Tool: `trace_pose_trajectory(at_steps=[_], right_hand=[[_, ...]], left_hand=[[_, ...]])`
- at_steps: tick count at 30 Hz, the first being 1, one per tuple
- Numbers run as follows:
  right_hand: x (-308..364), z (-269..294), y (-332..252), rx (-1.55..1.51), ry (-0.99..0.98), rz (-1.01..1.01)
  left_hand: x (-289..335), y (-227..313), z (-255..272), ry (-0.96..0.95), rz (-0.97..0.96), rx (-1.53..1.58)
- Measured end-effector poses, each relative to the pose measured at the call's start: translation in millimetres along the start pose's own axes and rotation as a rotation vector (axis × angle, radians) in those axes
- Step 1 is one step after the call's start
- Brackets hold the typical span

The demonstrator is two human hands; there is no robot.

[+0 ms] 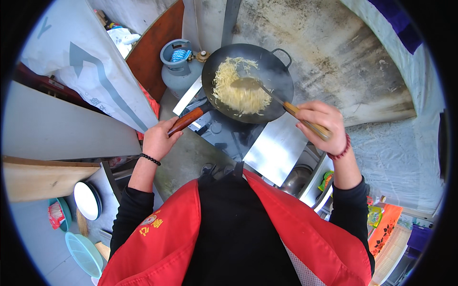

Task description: The person stir-fries noodles in a wok over a gas burner, adding seasoning from a pouch and a liquid from a bottle, then transfers some noodles into a metal bowl. The person continues to stir-fry the remaining noodles in the wok.

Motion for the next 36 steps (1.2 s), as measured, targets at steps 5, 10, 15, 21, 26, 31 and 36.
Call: trace_pose_trajectory(at_steps=[5,10,15,21,26,31,36], right_hand=[[-4.5,4.5,-39.2,-0.064,-0.139,0.037],[-7.5,-55.8,-8.9,-0.003,-0.076,-0.017],[8.6,-19.6,45.1,0.028,0.197,-0.154],[5.7,14.7,161.7,-0.202,0.551,-0.665],[-19.7,-24.8,224.9,-0.509,0.601,-0.778],[-47.9,-60.6,180.9,-0.739,0.291,-0.562],[-29.6,-51.0,86.4,-0.220,-0.137,0.081]], left_hand=[[-0.2,0.3,0.6,-0.002,0.001,-0.011],[-0.1,-0.6,0.2,-0.006,0.006,-0.003],[-0.1,-1.0,1.1,0.007,0.004,0.015],[-0.9,-0.5,1.9,0.010,-0.007,0.021],[0.2,-2.3,0.4,0.029,-0.031,-0.004],[-1.1,-2.4,0.2,0.057,-0.056,0.002],[-1.4,-2.6,0.1,0.003,0.001,0.001]])
Point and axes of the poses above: each hand's wrist, its own x-axis away from the middle knuckle, its own z-axis out of the back of the hand, y = z × x, the point moved 5 cm from there along -x, towards the middle knuckle
